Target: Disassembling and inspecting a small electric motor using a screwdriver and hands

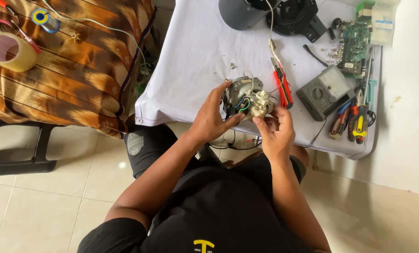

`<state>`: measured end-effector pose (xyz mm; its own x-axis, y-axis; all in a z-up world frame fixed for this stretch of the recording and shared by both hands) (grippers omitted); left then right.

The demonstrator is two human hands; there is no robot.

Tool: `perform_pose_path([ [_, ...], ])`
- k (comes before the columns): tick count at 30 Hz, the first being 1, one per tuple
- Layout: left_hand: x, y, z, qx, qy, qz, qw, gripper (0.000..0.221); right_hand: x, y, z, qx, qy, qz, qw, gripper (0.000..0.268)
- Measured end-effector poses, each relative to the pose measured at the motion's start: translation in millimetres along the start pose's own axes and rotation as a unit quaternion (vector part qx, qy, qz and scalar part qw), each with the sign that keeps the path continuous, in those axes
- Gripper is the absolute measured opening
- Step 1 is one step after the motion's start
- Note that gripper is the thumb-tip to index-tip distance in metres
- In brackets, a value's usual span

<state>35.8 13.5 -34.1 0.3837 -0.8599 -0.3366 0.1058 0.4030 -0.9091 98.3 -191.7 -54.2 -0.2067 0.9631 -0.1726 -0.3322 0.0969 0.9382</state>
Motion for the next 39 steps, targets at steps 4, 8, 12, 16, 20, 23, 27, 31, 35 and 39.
perform_pose_path([
  [4, -3.8, -3.4, -0.8, -0.008, 0.006, 0.013, 1.000, 0.086, 3.5, 10.1, -1.3, -0.057, -0.004, -0.039, 0.998, 0.084],
  [8, -2.4, 2.0, 0.1, -0.007, 0.009, 0.011, 1.000, 0.087, 3.6, 6.2, -2.7, -0.105, 0.016, -0.057, 0.993, 0.070],
  [12, 2.5, -0.5, -0.3, -0.005, -0.012, 0.016, 1.000, 0.089, -6.7, -24.6, -7.0, -0.140, -0.033, -0.032, 0.989, 0.056],
  [16, 5.1, -24.4, -6.1, -0.033, -0.049, 0.036, 0.998, 0.112, -1.8, -43.0, -4.7, -0.127, -0.035, -0.002, 0.991, 0.066],
  [20, 12.5, -36.2, -2.1, 0.006, -0.037, 0.145, 0.989, 0.131, 7.9, -2.7, -8.0, -0.033, -0.037, -0.002, 0.999, 0.075],
  [23, 18.4, -43.1, 1.7, 0.037, -0.086, 0.148, 0.985, 0.124, 7.4, -19.0, -7.3, -0.102, -0.041, 0.036, 0.993, 0.059],
  [27, 22.6, -45.4, 5.3, 0.019, -0.067, 0.169, 0.983, 0.122, 7.1, -14.2, -9.9, -0.133, -0.056, -0.009, 0.990, 0.049],
  [31, 15.9, -44.9, 9.4, 0.019, -0.027, 0.163, 0.986, 0.111, 0.4, -28.7, -10.0, -0.103, -0.073, -0.090, 0.988, 0.042],
  [35, 15.9, -43.4, 10.8, 0.064, -0.075, 0.193, 0.976, 0.104, -6.1, -66.8, 27.7, -0.111, -0.061, 0.038, 0.991, 0.040],
  [39, 2.4, -48.7, 11.0, -0.030, 0.035, 0.141, 0.989, 0.099, -29.0, -190.0, 175.8, -0.030, 0.155, 0.000, 0.987, 0.072],
])
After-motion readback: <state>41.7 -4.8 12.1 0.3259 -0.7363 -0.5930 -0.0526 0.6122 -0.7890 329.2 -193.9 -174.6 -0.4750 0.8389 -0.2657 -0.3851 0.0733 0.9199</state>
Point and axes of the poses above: each hand's wrist, its own z-axis towards the middle knuckle, its own x-axis out of the palm, y = z × x, the point moved 2 cm from there along z, towards the middle knuckle, and after that the axes turned 6 degrees about z, right-handed, at the moved point
